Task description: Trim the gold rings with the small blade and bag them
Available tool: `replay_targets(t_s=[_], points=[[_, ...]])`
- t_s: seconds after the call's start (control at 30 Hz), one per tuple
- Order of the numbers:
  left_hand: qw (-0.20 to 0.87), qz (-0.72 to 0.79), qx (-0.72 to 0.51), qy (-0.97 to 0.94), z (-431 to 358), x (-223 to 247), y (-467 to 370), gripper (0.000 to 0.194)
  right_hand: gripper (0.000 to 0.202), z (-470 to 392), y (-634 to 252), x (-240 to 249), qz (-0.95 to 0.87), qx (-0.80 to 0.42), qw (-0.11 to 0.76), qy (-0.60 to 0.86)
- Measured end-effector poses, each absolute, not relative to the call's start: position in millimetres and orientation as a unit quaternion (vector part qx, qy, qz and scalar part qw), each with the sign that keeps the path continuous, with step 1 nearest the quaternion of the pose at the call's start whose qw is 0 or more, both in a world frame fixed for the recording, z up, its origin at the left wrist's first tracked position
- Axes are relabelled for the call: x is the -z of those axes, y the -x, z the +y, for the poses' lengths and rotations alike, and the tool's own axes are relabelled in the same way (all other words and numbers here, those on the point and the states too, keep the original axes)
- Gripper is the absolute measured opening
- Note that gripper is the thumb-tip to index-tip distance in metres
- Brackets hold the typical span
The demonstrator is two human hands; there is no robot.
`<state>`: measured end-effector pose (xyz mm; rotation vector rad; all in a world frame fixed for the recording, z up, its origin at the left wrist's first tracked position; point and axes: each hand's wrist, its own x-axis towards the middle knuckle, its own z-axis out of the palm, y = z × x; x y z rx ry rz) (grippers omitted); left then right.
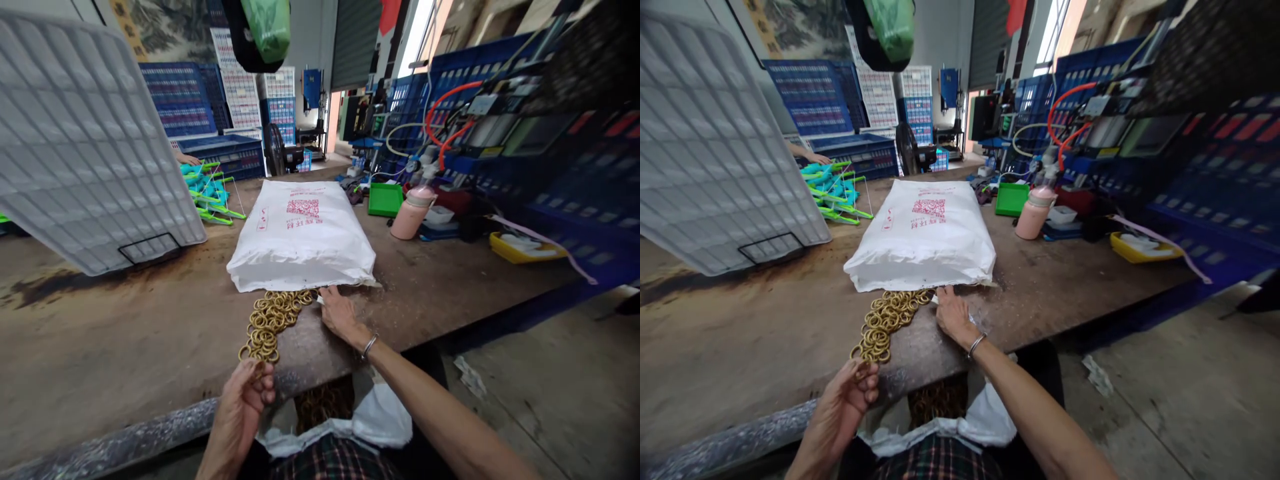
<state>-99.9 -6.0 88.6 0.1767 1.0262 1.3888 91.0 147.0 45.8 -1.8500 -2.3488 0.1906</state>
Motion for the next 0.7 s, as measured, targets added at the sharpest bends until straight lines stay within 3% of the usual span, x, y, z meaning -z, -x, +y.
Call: replay_targets(t_s=[0.1, 0.23, 0.4, 0.53, 0.7], points=[[0.641, 0.433, -0.632, -0.05, -5.8, -87.5, 125.4, 0.022, 0.032, 166.5, -91.4, -47.3, -0.777, -0.085, 0.081, 0.618], [0.624, 0.438, -0.647, 0.011, -2.1, -82.0, 148.8, 0.004, 0.038, 184.1, -90.4, -50.1, -0.787, -0.086, 0.102, 0.602], [0.597, 0.466, -0.65, 0.068, 8.8, -79.5, 162.7, 0.016, 0.045, 208.9, -84.3, -49.8, -0.815, -0.104, 0.166, 0.546], [0.567, 0.491, -0.662, -0.009, 23.4, -76.5, 173.6, 0.012, 0.041, 224.7, -72.7, -50.5, -0.827, -0.118, 0.195, 0.513], [0.462, 0.622, -0.591, -0.226, 54.2, -69.2, 184.4, 0.028, 0.031, 214.2, -65.6, -46.7, -0.808, -0.141, 0.248, 0.516]])
